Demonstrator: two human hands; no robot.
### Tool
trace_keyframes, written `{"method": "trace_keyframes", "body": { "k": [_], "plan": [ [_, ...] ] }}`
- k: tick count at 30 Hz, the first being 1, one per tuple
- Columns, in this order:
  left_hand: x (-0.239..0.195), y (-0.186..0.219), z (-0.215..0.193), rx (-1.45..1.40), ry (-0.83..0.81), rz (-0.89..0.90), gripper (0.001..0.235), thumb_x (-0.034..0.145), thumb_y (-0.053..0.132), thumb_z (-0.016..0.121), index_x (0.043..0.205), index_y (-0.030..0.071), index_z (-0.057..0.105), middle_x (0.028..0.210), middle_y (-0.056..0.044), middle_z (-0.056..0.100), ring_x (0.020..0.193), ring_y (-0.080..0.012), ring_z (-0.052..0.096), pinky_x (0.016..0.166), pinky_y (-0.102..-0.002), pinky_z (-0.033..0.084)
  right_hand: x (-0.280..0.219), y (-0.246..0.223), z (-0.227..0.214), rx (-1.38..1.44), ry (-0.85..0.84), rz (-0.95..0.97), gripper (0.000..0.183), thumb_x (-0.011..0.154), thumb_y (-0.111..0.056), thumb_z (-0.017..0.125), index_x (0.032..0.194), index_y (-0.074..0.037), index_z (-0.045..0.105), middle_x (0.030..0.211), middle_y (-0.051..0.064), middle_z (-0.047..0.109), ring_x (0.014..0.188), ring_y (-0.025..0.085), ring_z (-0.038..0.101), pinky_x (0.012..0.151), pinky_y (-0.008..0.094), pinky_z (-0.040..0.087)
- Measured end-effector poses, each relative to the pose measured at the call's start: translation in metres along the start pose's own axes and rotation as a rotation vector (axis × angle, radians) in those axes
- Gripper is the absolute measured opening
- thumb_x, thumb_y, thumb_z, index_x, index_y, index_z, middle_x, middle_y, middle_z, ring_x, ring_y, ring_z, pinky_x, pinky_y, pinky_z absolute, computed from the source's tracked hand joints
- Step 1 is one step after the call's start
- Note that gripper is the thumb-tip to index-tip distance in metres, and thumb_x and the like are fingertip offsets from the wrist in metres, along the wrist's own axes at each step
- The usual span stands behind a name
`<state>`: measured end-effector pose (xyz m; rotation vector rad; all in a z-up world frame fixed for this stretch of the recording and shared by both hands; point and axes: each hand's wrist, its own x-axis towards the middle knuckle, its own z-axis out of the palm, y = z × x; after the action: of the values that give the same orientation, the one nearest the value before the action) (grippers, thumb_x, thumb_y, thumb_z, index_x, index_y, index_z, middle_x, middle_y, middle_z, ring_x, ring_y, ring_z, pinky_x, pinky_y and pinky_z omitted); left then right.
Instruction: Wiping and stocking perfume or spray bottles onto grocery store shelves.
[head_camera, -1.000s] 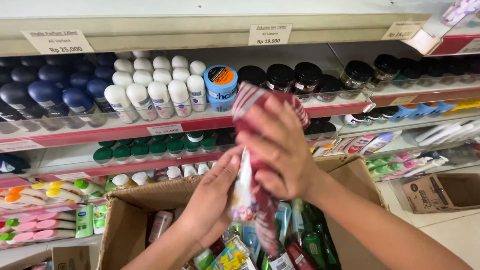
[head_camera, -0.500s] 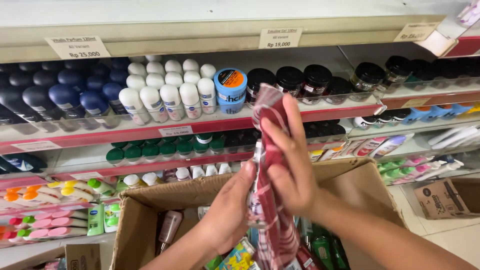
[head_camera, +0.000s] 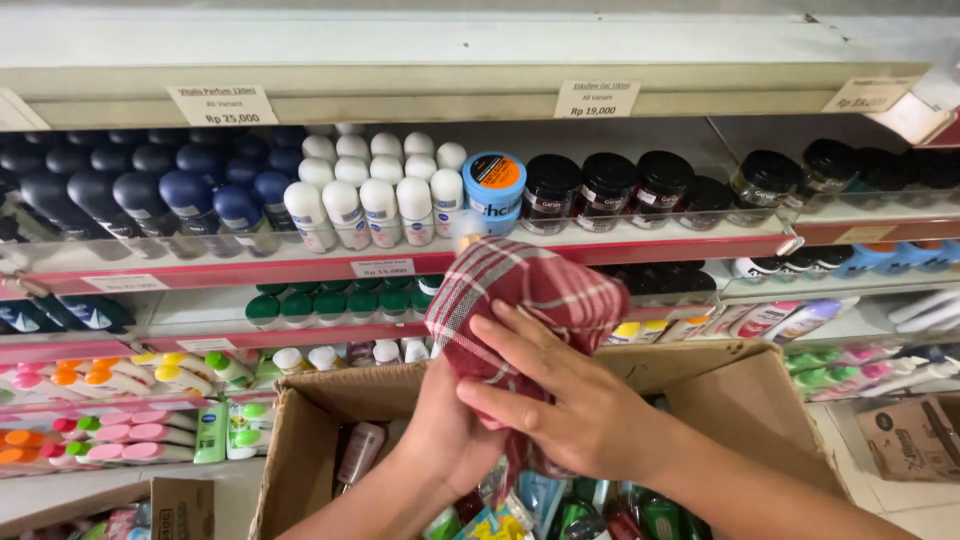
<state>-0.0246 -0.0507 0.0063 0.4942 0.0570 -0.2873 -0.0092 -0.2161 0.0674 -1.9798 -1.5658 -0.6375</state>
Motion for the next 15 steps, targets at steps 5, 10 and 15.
{"method": "trace_keyframes", "body": {
  "k": [5, 10, 15],
  "plan": [
    [-0.009, 0.024, 0.036, -0.034, 0.089, 0.071, 0.041, 0.106, 0.038, 0.04, 0.127, 0.008, 0.057, 0.122, -0.008, 0.066, 0.113, -0.0224, 0.064, 0.102, -0.044, 0.053, -0.013, 0.009, -0.003, 0.162, 0.092, 0.192, 0.046, 0.095, 0.007, 0.065, 0.136, -0.013, 0.059, 0.151, 0.022, 0.056, 0.123, 0.028, 0.069, 0.098, 0.035, 0.061],
    [-0.011, 0.031, 0.038, 0.015, 0.173, 0.02, 0.051, 0.099, 0.047, 0.035, 0.133, 0.013, 0.052, 0.126, -0.005, 0.065, 0.112, -0.0218, 0.065, 0.1, -0.048, 0.051, -0.028, 0.012, -0.007, 0.366, 0.335, 0.506, 0.041, 0.1, 0.004, 0.063, 0.139, -0.009, 0.055, 0.138, 0.016, 0.063, 0.113, 0.023, 0.071, 0.087, 0.031, 0.062],
    [-0.008, 0.019, 0.023, 0.395, -0.136, 0.182, 0.054, 0.102, 0.034, 0.045, 0.153, 0.022, 0.031, 0.141, -0.004, 0.052, 0.123, -0.0163, 0.055, 0.105, -0.039, 0.045, 0.006, 0.006, -0.043, 0.818, 0.761, 0.717, 0.06, 0.107, -0.016, 0.059, 0.16, -0.004, 0.035, 0.144, 0.013, 0.055, 0.124, 0.021, 0.058, 0.106, 0.03, 0.053]
  ]
}}
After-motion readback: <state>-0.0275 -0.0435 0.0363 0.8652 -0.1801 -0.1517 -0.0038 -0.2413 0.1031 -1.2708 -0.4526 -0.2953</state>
